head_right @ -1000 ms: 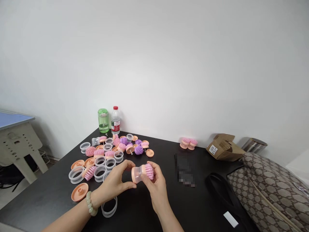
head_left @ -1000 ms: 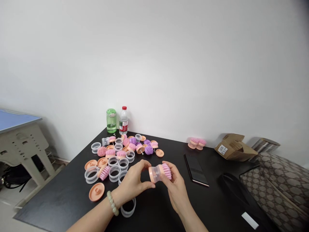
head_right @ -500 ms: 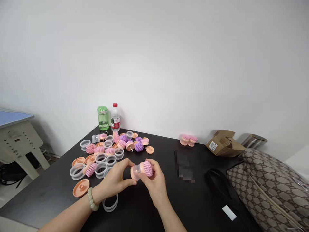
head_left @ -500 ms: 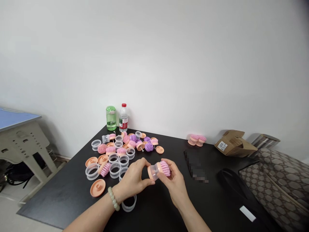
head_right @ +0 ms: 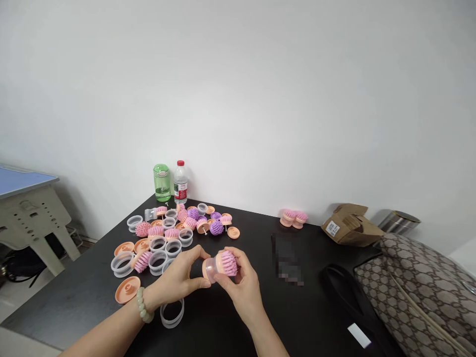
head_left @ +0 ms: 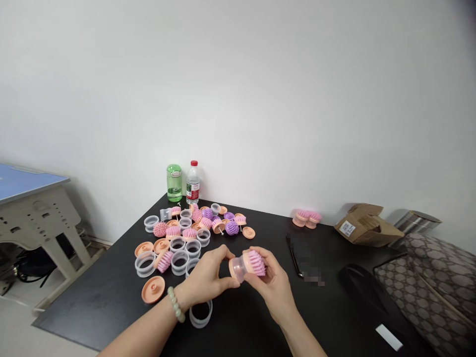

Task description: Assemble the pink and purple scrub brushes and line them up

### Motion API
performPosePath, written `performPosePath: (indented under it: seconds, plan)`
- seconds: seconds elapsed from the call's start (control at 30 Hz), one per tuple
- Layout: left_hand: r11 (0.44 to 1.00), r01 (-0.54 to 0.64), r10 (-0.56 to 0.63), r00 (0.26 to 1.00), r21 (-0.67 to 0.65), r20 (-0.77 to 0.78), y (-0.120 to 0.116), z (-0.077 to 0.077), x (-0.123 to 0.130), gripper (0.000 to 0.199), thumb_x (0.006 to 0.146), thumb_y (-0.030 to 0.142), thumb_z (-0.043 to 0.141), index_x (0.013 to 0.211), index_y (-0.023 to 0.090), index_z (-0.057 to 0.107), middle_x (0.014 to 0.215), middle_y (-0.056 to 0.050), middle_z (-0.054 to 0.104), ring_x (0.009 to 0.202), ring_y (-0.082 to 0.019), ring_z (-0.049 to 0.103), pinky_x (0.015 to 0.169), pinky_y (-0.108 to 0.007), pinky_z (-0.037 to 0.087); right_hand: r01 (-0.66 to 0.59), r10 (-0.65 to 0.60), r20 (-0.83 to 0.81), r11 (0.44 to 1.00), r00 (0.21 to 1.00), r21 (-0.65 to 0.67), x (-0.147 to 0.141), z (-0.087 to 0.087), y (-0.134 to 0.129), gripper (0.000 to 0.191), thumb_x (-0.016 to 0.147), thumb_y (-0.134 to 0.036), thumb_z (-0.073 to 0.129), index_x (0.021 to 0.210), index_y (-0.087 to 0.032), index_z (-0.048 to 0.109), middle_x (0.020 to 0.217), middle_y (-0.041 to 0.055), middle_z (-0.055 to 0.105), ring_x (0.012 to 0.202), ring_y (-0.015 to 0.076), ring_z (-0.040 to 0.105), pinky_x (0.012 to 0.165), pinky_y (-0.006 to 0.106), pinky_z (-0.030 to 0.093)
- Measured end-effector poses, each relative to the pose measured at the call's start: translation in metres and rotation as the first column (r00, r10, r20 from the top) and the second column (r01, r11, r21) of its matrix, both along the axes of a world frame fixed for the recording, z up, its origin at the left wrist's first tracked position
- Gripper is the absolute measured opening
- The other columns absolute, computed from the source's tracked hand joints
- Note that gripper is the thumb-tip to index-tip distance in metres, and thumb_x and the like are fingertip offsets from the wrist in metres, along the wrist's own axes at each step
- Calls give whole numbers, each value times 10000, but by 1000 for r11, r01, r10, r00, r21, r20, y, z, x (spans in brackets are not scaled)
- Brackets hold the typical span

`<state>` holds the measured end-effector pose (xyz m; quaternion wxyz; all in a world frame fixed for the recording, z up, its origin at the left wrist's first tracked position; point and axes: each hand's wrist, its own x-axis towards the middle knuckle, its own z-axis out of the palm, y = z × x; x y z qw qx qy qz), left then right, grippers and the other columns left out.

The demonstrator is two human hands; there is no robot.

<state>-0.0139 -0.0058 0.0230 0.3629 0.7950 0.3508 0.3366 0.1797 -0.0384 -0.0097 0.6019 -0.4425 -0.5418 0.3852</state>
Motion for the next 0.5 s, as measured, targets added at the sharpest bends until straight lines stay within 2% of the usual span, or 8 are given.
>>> performPosePath:
  seconds: [0.07,0.13,0.2,0.27,0.33,0.4,0.43,0.5]
  plan:
    - [982,114,-92,985,-151,148,0,3,-1,384,755,466,775,955,180,617,936,-37,674,846,-213,611,757,-316,441,-55,55,1,998,999,34,2,6,-2,481,687,-356,844,1117,-244,662,1140,96,707,1008,279,674,858,379,554]
    - [908,286,-171,920,-305,352,0,5,-1,387,784,499,742,944,171,615,885,-31,671,827,-199,630,768,-314,458,-108,109,-6,992,994,62,3,11,-5,492,679,-404,850,1110,-246,670,1138,100,702,975,276,674,815,361,555]
    - [831,412,-197,846,-374,495,0,5,-1,370,822,501,708,934,160,616,828,-28,671,792,-183,639,768,-311,461,-122,124,-19,990,992,76,3,15,-8,515,660,-449,856,1098,-246,677,1127,98,697,940,270,670,776,344,552]
    - [810,442,-192,820,-384,539,0,3,0,347,840,476,702,925,149,624,804,-29,673,773,-169,634,767,-303,456,-104,106,-25,991,994,86,2,16,-9,524,646,-462,863,1088,-249,680,1117,89,696,939,267,665,779,340,546]
    - [818,425,-180,829,-388,529,2,1,0,346,831,459,719,945,148,621,825,-33,672,776,-167,629,767,-304,460,-94,95,-17,992,995,87,2,13,-8,505,656,-442,863,1086,-255,675,1114,81,699,950,264,665,800,341,543]
    - [873,346,-156,866,-343,476,4,-2,1,390,771,448,780,970,158,611,880,-36,658,808,-177,623,778,-314,472,-86,86,-7,994,996,64,3,8,-5,493,676,-409,859,1100,-258,659,1119,78,703,967,264,670,820,347,545]
    - [919,274,-137,896,-284,423,5,-3,1,422,735,440,812,984,166,608,916,-39,650,838,-189,618,790,-323,475,-74,74,-5,996,997,43,3,5,-3,491,687,-396,854,1110,-258,648,1118,78,705,973,263,673,826,350,548]
    - [990,108,-80,956,-86,284,6,-6,1,448,704,429,839,996,180,607,970,-50,633,894,-213,600,817,-342,471,-41,41,-11,999,999,1,5,-1,0,488,706,-384,844,1124,-252,629,1106,78,710,970,259,678,832,354,553]
